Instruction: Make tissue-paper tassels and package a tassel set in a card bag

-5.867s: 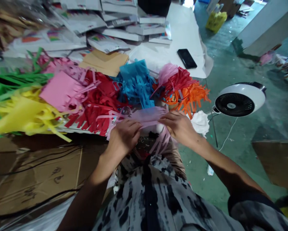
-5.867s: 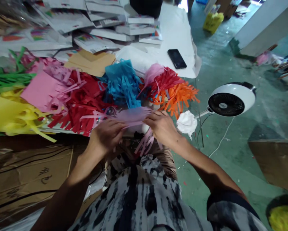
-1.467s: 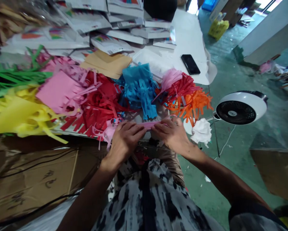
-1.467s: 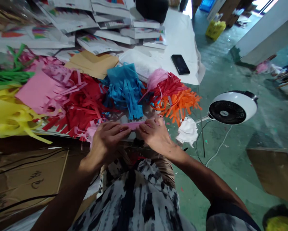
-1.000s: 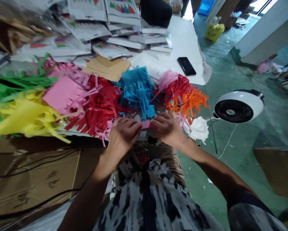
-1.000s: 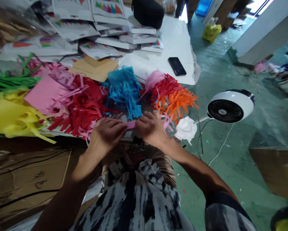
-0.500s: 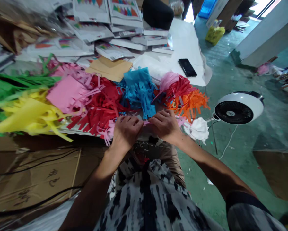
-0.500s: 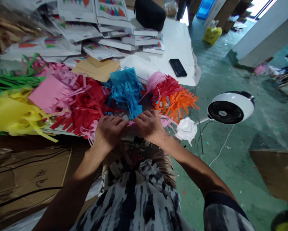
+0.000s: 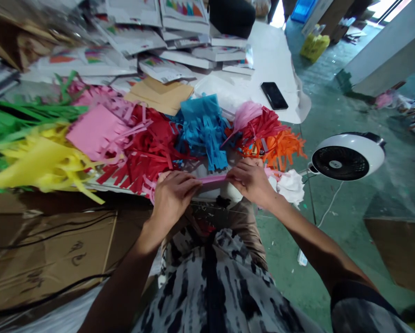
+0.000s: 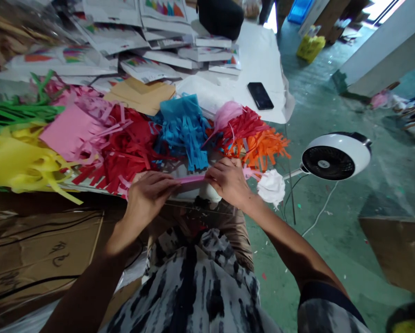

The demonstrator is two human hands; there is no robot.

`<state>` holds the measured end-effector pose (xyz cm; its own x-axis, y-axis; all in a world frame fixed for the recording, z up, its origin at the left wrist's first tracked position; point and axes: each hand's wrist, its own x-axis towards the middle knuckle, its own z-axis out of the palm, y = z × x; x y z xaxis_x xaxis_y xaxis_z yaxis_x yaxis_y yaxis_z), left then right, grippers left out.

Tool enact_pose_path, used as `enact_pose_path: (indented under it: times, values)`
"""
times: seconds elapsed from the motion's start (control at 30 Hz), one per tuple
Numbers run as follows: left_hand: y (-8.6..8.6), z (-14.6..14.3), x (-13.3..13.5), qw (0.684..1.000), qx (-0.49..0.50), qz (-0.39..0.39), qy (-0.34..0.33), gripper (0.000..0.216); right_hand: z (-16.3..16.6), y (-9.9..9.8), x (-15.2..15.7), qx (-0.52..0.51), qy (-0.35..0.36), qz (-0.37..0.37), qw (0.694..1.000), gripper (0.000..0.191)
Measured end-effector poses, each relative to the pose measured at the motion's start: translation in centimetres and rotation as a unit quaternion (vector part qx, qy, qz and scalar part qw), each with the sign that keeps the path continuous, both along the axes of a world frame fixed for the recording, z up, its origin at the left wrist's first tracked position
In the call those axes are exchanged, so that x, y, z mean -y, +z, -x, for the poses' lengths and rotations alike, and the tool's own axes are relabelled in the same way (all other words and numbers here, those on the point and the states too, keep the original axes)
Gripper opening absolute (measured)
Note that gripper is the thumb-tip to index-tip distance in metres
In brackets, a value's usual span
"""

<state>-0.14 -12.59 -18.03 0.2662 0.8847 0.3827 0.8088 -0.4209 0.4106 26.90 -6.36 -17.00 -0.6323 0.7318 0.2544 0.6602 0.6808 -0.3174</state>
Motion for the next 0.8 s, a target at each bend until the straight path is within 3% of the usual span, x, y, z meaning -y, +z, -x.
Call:
enact_pose_path:
  times: [0.2,0.57,0.67,0.8]
  values:
    - [-0.1,0.1,0.2,0.999,-0.013,0.003,0.052,0.026,0.6,0.7,-0.5,0.028,-0.035,0.029,0.999,0.016]
    - [1.0,-0.9,-1.5,0.990,-0.103,0.025,0.093,0.017,3.1,0.6,-0.8,0.145,-0.087,-0.045,0.985,0.019]
    - [0.7,-1.4,-1.8,0.993,-0.105,-0.001,0.049,0.017,3.3,0.9,0.3,0.109,-0.102,-0.089,0.985,0.013]
    - [0.1,-2.4,-1.5,0.994,-0.101,-0.025,-0.042,0.028,3.0,0.7,1.8,0.075,0.006,-0.107,0.991,0.018]
